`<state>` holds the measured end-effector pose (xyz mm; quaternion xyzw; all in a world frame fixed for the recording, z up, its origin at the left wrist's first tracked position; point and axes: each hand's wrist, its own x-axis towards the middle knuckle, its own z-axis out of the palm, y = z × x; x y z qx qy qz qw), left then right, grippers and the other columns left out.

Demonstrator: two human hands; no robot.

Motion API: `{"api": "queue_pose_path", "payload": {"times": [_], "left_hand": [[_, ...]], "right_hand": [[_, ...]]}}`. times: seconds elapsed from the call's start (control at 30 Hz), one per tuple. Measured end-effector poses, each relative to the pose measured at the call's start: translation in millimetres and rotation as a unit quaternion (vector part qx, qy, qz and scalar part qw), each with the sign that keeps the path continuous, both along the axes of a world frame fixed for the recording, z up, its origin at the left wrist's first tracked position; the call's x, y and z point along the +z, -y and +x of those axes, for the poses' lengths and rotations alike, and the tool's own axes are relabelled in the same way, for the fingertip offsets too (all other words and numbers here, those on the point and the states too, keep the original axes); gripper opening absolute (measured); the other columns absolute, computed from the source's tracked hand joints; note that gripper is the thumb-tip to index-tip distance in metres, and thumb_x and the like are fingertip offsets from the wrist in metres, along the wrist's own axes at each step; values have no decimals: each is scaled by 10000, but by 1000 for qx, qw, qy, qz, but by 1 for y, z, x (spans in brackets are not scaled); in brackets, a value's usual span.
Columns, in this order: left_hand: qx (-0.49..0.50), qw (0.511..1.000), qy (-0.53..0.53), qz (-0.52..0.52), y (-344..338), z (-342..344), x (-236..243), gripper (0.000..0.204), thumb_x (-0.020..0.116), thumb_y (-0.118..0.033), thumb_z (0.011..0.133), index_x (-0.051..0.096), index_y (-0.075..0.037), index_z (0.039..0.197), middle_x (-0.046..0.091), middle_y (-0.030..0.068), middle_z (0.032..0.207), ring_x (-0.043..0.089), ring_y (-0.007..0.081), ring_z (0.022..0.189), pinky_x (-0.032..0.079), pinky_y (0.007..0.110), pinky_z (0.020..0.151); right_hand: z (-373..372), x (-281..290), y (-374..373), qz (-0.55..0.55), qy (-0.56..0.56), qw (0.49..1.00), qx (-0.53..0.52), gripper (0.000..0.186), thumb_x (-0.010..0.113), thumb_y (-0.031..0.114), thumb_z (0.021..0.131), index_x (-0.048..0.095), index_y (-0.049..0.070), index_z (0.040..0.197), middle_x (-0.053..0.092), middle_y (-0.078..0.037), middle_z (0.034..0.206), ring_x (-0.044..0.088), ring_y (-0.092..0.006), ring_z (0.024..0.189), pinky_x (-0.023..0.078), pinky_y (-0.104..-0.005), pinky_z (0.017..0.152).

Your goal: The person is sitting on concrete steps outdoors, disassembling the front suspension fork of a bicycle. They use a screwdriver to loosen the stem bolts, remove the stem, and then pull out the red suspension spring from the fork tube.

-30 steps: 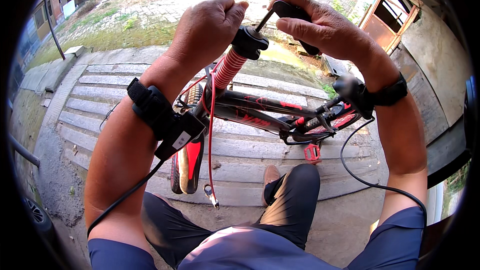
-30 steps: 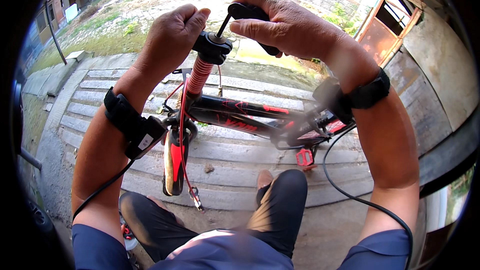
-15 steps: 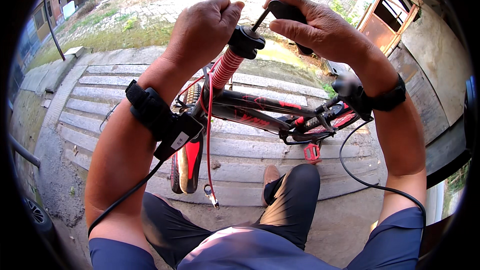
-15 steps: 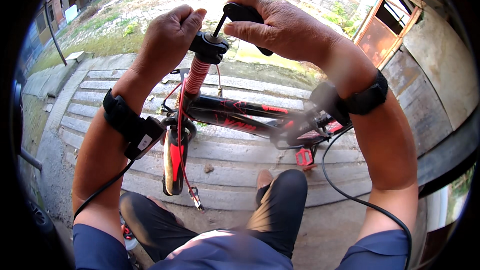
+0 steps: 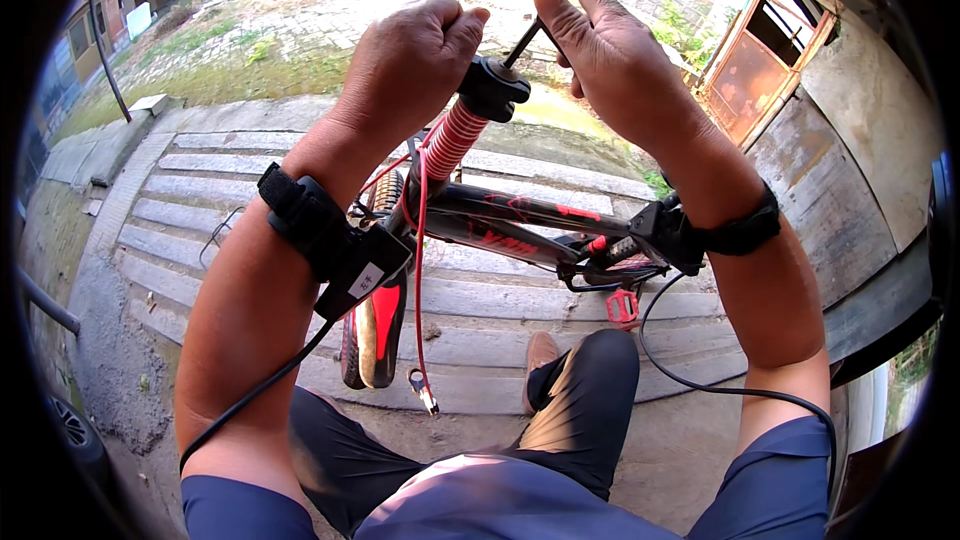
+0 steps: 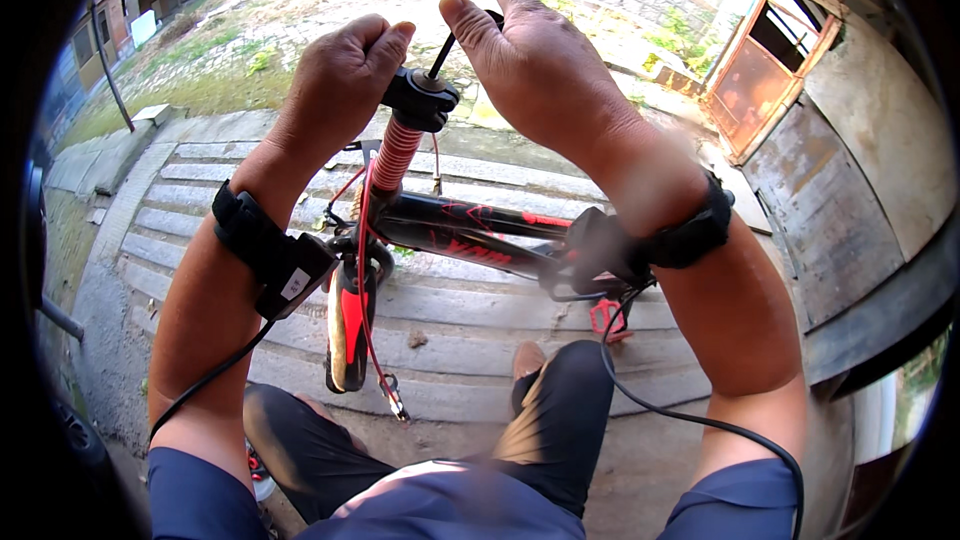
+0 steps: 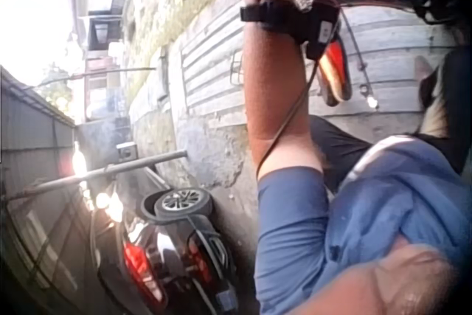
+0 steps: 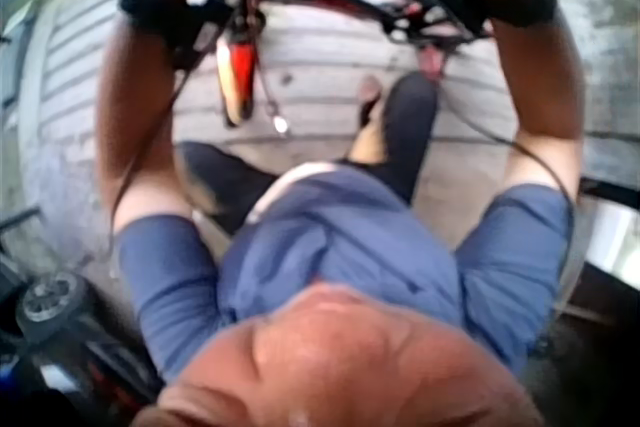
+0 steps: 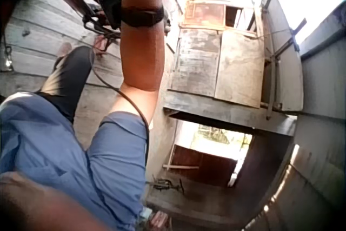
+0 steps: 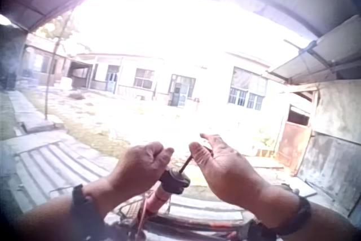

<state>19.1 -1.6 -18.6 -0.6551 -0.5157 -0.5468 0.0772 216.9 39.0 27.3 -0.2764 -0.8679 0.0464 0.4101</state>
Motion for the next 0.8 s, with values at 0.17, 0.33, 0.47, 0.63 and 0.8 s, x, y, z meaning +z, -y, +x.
{"api": "queue_pose_path", "payload": {"times": [0.17, 0.33, 0.47, 0.63, 0.8], "left_hand": [[-10, 1000, 16, 5, 1, 0, -2, 374, 601, -321, 993, 587, -11, 785, 496, 80, 586, 422, 141, 557, 408, 329, 528], [-16, 1000, 2, 3, 0, -3, -1, 382, 606, -317, 991, 575, -14, 762, 479, 66, 579, 408, 126, 557, 396, 321, 520], [-25, 1000, 11, -12, 2, -2, 2, 388, 604, -316, 993, 571, -15, 751, 463, 49, 574, 402, 113, 563, 389, 318, 518], [-36, 999, 28, -14, 0, -1, 0, 389, 600, -317, 995, 578, -10, 755, 464, 33, 576, 400, 102, 573, 383, 313, 519], [-33, 999, 27, -28, 3, -2, 2, 396, 600, -322, 994, 580, -5, 758, 468, 28, 579, 403, 97, 579, 386, 309, 524]], "right_hand": [[0, -1, 3, 76, 24, 997, -1, 613, 451, 565, 996, 649, -13, 1046, 678, -235, 961, 639, -433, 925, 504, -462, 793], [3, -4, -12, 95, 6, 994, 53, 563, 498, 539, 986, 659, 7, 1076, 690, -193, 945, 664, -384, 882, 515, -419, 765], [3, -7, -26, 73, -13, 992, 107, 512, 556, 495, 973, 666, 11, 1096, 696, -186, 941, 681, -356, 867, 527, -382, 767], [1, -9, -36, 150, -28, 980, 125, 431, 624, 424, 950, 673, 21, 1095, 707, -186, 962, 698, -352, 876, 544, -365, 763], [-1, -3, -41, 252, -5, 959, 129, 392, 663, 386, 924, 678, 32, 1092, 712, -177, 957, 704, -352, 857, 560, -366, 739]]}}
